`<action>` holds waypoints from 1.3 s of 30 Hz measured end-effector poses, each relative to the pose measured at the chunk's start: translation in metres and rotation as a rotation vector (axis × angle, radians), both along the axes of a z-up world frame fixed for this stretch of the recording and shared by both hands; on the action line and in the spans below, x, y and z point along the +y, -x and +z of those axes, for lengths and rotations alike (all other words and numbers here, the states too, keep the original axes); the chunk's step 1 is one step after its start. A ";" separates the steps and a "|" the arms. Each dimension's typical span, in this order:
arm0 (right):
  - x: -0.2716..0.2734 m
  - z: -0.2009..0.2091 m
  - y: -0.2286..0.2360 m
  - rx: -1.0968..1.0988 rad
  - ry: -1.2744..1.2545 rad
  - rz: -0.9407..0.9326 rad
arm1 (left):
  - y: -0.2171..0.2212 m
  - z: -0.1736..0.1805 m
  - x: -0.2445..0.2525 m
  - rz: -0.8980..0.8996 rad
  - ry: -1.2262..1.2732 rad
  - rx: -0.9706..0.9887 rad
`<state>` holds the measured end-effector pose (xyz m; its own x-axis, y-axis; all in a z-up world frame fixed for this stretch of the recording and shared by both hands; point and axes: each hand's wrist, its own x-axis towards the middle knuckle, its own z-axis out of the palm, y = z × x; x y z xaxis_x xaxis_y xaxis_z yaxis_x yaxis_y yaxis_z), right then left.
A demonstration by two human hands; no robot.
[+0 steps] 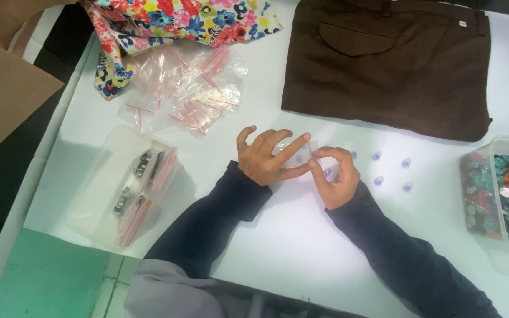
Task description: Sorting purple buttons from a mixed container and placing them into a small plastic bag.
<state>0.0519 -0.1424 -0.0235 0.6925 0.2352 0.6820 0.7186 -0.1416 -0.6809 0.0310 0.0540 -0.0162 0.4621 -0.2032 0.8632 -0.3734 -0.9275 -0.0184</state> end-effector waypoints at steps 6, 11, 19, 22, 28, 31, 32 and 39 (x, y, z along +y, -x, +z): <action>0.008 0.024 0.003 -0.128 0.053 -0.023 | -0.001 -0.004 0.002 -0.009 -0.008 -0.004; 0.008 0.015 0.001 -0.134 0.079 0.007 | -0.005 -0.012 0.000 -0.018 -0.012 -0.042; 0.005 0.010 0.001 -0.224 0.080 0.043 | -0.007 -0.008 0.007 -0.005 0.003 -0.114; 0.004 0.007 0.002 -0.223 0.109 0.006 | -0.008 0.003 0.024 0.087 0.068 -0.111; 0.010 0.007 0.009 -0.375 0.590 -0.144 | -0.018 -0.003 0.055 0.174 0.309 0.040; 0.005 0.006 0.010 -0.361 0.759 -0.198 | -0.017 -0.003 0.049 0.130 0.350 0.082; 0.004 0.004 0.009 -0.337 0.796 -0.203 | -0.016 -0.003 0.047 0.099 0.319 0.133; 0.003 0.005 0.006 -0.157 0.512 -0.206 | -0.017 -0.005 0.037 -0.156 0.202 0.309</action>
<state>0.0463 -0.1398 -0.0185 0.6584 0.4339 0.6150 0.7284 -0.5730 -0.3756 0.0477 0.0908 -0.0215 0.6830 -0.1320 0.7184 -0.4696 -0.8327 0.2935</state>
